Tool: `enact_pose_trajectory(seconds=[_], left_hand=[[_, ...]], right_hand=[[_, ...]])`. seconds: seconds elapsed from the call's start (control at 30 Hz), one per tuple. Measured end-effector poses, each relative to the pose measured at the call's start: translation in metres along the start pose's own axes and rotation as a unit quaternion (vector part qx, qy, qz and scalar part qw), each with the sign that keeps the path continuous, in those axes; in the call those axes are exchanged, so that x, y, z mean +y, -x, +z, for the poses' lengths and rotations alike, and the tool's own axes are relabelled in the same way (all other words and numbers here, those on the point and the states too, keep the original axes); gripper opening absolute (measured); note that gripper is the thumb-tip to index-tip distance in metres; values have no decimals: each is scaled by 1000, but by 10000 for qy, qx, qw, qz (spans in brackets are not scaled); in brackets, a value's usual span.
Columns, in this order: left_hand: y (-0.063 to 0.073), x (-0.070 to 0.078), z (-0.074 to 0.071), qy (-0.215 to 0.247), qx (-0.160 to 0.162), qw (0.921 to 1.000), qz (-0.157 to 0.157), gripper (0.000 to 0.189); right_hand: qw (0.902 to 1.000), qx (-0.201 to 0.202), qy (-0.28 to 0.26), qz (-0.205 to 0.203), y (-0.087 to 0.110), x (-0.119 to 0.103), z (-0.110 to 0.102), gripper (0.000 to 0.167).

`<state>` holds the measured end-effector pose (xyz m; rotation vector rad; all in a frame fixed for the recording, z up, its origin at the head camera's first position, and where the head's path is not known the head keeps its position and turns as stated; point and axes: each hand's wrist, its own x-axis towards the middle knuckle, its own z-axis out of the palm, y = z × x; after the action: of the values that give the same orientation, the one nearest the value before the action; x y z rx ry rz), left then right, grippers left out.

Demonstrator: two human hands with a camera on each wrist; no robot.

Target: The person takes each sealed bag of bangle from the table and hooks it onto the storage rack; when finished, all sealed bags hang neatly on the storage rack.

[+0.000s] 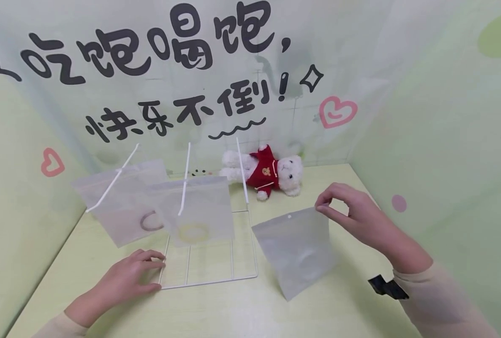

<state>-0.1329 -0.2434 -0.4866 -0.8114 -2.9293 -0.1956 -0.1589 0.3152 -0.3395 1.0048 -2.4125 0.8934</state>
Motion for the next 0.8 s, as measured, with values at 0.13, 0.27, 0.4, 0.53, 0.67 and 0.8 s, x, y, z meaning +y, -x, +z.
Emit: enact_pose_trajectory(seconds=[0.13,0.27,0.4,0.53,0.67,0.8], left_hand=[[-1,1,-2,-28,42,10000,53,48],[-1,2,-3,-13,60,10000,49,48],[1,2,-2,37,78,10000,29,48],[1,2,-2,48,163,9998,39,48],[1,2,-1,30,153,9999,3,48],[1,1,-1,24,60,10000,-9,48]], right_hand=[[9993,5,-261,-260,-10,-18,3,44],[9963,71,-395,-763,-19,-33,7,49],[9940,70,-367,-1032,-29,-47,10,49],[9936,101,-224,-1106,-40,-57,10,46],[9924,181,-186,-1203,-52,-63,9,41],[9914,249,-180,-1269,-57,-68,7,36]])
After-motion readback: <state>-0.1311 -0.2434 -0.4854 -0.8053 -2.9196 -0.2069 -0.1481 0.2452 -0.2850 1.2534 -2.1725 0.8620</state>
